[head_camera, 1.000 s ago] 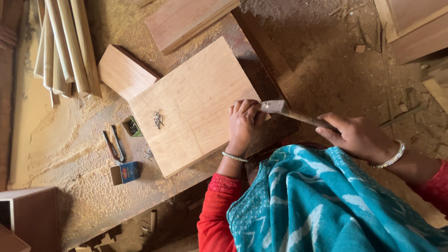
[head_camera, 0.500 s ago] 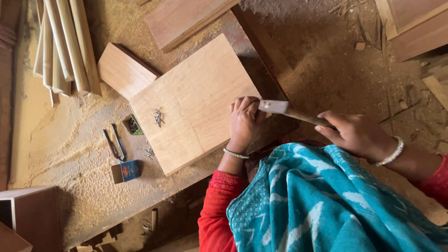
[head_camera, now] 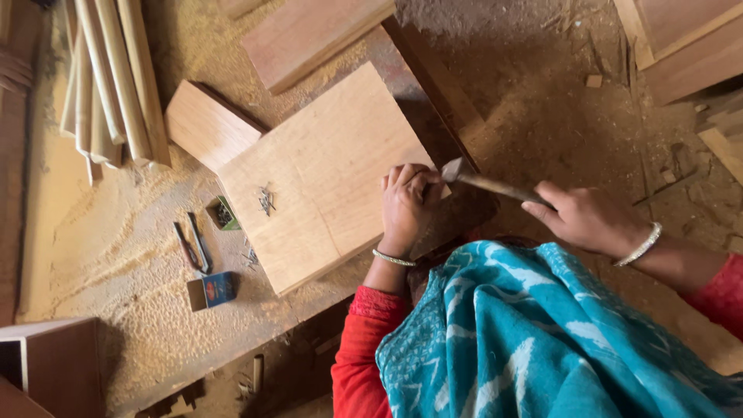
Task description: The person assembles a wooden box by hammering nails into the joints to secure the pieces together. They repeatedly pick up nails, position them, and strike them with a hammer while adjusting the box on the workbench.
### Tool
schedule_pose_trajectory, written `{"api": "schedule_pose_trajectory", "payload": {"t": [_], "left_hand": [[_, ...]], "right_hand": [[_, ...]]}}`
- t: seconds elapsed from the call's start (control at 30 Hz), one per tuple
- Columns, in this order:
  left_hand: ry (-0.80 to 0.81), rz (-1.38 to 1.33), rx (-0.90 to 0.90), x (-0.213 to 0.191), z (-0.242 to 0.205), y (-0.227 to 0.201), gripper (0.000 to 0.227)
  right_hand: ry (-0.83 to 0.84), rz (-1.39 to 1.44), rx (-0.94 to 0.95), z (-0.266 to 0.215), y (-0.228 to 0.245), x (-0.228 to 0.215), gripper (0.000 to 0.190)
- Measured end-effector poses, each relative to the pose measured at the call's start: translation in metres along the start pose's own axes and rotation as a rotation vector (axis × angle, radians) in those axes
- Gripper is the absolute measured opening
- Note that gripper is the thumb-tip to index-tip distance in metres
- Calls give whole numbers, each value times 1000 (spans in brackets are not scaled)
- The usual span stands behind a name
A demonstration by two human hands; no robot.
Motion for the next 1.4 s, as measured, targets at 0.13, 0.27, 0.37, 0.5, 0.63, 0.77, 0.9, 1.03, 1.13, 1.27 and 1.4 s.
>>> {"api": "schedule_pose_trajectory", "payload": {"t": [0.13,0.27,0.37,0.5,0.63,0.77,0.9,1.03,1.13,1.27,1.4], "left_hand": [[-20,-7,-21,2,-3,-6,12],[22,2,-39,0,0,0,23],[-9,-189,-92,-13,-13,11,40],[-352,-26,-278,-66,-67,43,37],[-744,404,-452,-137,-140,68,44],[-893,309,-744,-164,-189,78,50],[-945,80,-876,-157,-196,77,35],[-1046,-31,-803,-152,-197,74,31],[-1082,-82,-784,-151,-200,79,31],[-1149,-238,-711,-147,-207,88,33],[-1173,-340,-695,-145,-212,93,34]], "right_hand": [[-11,80,193,14,-24,54,49],[80,701,394,65,-21,152,60],[182,692,334,106,-19,213,59],[-110,441,192,132,-14,227,39],[-276,854,101,123,6,177,33],[-285,964,-127,90,47,119,30],[-261,1171,-24,82,82,96,36],[-351,1073,-5,78,88,89,27],[-344,1069,-20,77,87,89,25],[-306,1092,32,82,85,91,25],[-242,1206,70,88,86,91,26]]}}
Point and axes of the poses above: each hand's wrist, its own z-axis towards the middle knuckle, its own x-axis out of the palm, y = z × x, the point moved 2 cm from there along z, towards the middle knuckle, and after that the axes turned 9 degrees about -z, right-handed, at the moved point
